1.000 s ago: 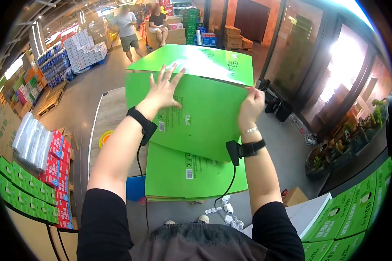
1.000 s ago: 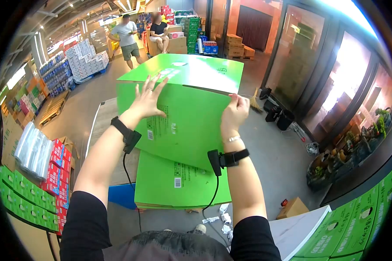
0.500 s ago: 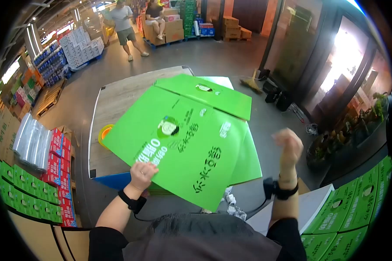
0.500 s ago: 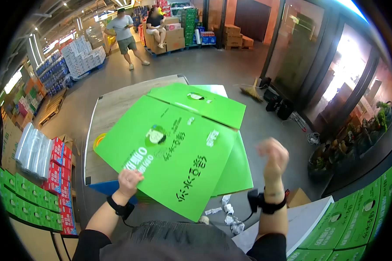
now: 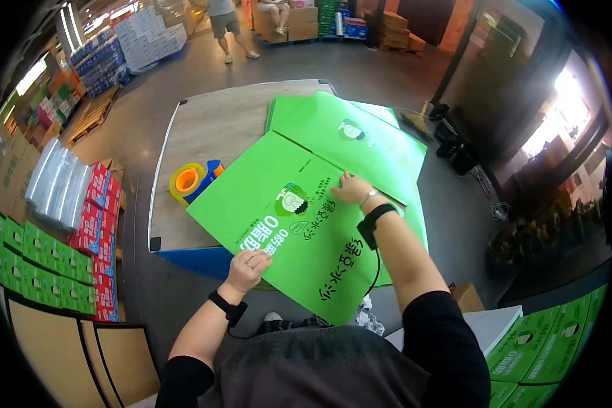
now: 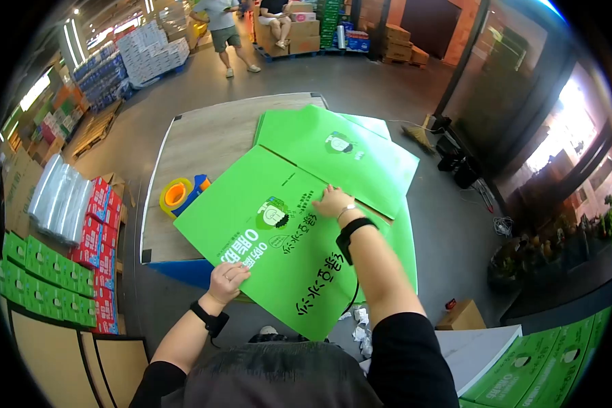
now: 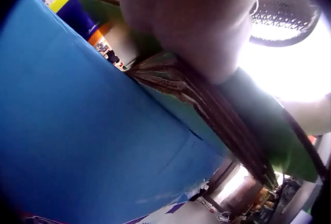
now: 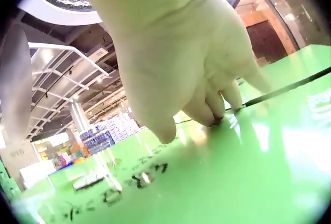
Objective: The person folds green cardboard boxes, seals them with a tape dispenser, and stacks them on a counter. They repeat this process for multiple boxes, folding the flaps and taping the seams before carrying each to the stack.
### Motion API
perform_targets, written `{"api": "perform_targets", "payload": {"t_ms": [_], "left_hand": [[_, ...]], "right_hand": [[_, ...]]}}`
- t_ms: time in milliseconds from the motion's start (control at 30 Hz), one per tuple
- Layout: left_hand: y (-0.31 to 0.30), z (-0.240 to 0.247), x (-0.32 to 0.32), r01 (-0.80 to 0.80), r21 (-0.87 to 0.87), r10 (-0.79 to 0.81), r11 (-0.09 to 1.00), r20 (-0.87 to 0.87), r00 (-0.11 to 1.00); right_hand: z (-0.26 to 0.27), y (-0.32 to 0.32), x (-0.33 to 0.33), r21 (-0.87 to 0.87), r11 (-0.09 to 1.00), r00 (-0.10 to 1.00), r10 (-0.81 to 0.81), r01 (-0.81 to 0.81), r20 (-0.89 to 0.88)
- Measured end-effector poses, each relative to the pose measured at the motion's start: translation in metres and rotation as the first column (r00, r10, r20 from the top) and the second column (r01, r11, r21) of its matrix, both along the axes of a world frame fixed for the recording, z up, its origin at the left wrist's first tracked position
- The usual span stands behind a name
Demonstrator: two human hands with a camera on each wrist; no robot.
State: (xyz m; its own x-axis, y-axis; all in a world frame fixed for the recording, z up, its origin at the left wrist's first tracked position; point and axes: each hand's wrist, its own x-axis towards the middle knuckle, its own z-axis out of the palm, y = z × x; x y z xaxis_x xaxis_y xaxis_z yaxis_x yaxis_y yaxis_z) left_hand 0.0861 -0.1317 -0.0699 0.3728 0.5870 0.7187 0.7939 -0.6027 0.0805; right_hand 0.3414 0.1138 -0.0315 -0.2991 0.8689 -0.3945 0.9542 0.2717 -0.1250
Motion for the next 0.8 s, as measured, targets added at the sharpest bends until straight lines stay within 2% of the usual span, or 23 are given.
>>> {"api": "perform_targets", "payload": {"t_ms": [67,167,200,267,333,400,433,533,567,633,700,733,767,800], "left_hand": [[0.0,-0.002,0.0,-0.018,0.0,0.018,1.0,0.013,1.0],[0.001,-0.002,0.001,-0.041,0.003,0.041,0.999,0.026,0.999],[0.002,-0.002,0.0,-0.045,0.003,0.045,0.999,0.025,0.999],[0.002,-0.005,0.0,-0.036,-0.039,0.036,0.999,0.003,0.999],[0.004,-0.01,-0.004,-0.027,-0.107,0.024,0.994,-0.034,0.999],[0.002,-0.008,-0.006,-0.064,-0.165,0.05,0.984,-0.088,0.995],[0.002,-0.007,-0.005,-0.088,-0.191,0.067,0.978,-0.114,0.991],[0.003,-0.001,-0.003,-0.083,-0.134,0.072,0.987,-0.079,0.994],[0.003,0.005,-0.004,-0.084,-0.131,0.074,0.988,-0.083,0.994],[0.001,0.017,0.002,-0.086,-0.122,0.077,0.989,-0.078,0.994],[-0.001,0.025,0.004,-0.096,-0.14,0.086,0.985,-0.075,0.993],[-0.001,0.026,0.002,-0.099,-0.146,0.088,0.984,-0.076,0.993],[-0.002,0.024,0.001,-0.111,-0.151,0.098,0.982,-0.091,0.991],[-0.001,0.024,0.0,-0.12,-0.122,0.101,0.985,-0.146,0.984]], "right_hand": [[0.025,0.014,0.001,-0.166,0.986,1.0,-0.021,0.018,-0.016],[-0.022,0.014,0.025,0.199,0.976,0.958,0.137,-0.087,-0.253],[-0.021,0.021,0.028,0.119,0.979,0.964,0.185,-0.165,-0.189],[0.019,0.027,0.027,-0.053,0.958,0.958,0.277,-0.281,-0.076],[0.024,0.023,0.032,0.093,0.991,0.93,0.119,-0.092,-0.349],[0.038,0.002,0.039,0.235,0.963,0.782,0.046,0.13,-0.621],[0.039,-0.005,0.049,0.214,0.944,0.733,-0.042,0.252,-0.679],[0.049,-0.053,0.1,0.366,0.81,0.706,-0.081,0.457,-0.703],[0.035,-0.065,0.122,0.437,0.728,0.703,-0.085,0.528,-0.706],[0.014,-0.097,0.156,0.456,0.67,0.72,-0.171,0.586,-0.673],[0.001,-0.134,0.168,-0.003,0.714,0.451,-0.446,0.7,-0.773],[0.004,-0.153,0.162,-0.288,0.673,0.305,-0.618,0.681,-0.724],[0.001,-0.168,0.156,-0.465,0.668,0.16,-0.654,0.581,-0.739],[-0.008,-0.176,0.152,-0.579,0.67,0.061,-0.677,0.465,-0.734]]}}
